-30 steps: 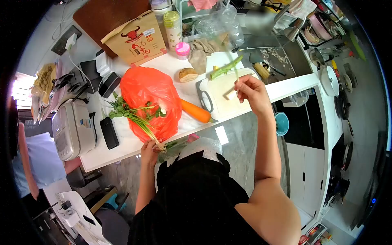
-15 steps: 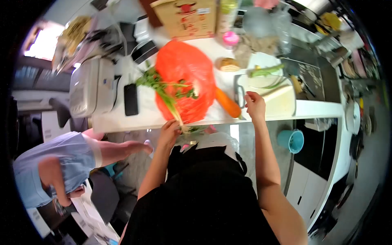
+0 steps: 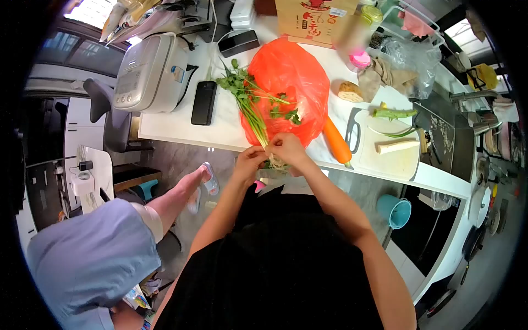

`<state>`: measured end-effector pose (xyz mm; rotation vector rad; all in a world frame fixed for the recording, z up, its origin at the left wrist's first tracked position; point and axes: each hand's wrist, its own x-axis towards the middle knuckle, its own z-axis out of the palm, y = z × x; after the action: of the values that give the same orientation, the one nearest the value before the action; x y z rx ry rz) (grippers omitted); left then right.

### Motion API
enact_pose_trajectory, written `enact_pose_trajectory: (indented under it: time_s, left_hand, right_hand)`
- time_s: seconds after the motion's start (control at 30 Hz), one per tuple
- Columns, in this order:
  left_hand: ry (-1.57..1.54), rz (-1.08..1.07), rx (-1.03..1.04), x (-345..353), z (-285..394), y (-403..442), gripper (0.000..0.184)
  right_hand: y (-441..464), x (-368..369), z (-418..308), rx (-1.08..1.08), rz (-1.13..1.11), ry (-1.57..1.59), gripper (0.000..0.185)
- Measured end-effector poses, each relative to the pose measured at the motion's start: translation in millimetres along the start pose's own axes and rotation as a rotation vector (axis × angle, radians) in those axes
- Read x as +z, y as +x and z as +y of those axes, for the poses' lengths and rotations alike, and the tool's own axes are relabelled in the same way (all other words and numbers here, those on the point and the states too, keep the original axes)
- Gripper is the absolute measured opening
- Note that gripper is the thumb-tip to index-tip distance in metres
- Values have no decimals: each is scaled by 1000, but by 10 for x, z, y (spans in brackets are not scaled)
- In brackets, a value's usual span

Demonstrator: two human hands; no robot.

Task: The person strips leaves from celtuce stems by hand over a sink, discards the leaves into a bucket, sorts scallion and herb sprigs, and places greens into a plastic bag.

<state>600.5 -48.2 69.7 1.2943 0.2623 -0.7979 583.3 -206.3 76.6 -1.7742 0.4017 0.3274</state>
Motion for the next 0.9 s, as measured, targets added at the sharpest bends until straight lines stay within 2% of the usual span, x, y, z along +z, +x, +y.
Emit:
enact_pose_trajectory:
  time_s: [0.1, 0.33, 0.4, 0.53, 0.6, 0.67, 0.73, 0.9]
  left_hand:
    - [-4, 10, 3, 19, -26, 23, 12]
    - [-82, 54, -36, 20, -50, 94, 10]
    - [-78, 62, -42, 21, -49, 108, 10]
    - [-56, 49, -64, 31, -69, 154, 10]
    - [-66, 78, -45, 10, -82, 182, 10]
    - [-77, 72, -32, 27, -100, 238, 11]
    - [-45, 175, -46, 0, -93, 278, 11]
    - [-112, 122, -7, -102, -179, 319, 7]
  right_hand:
    - [-4, -25, -31, 115, -37, 121, 16]
    - [31, -10, 112, 21, 76, 163, 12]
    - [10, -30, 60, 163, 71, 278, 16]
    - [3, 7, 22, 154, 56, 354, 13]
    - [-20, 12, 5, 109, -40, 472, 9]
    - [-103, 32, 3, 34, 4, 464, 9]
    - [-214, -8, 6, -58, 72, 469, 9]
    - [-762, -590, -486, -130, 222, 291, 5]
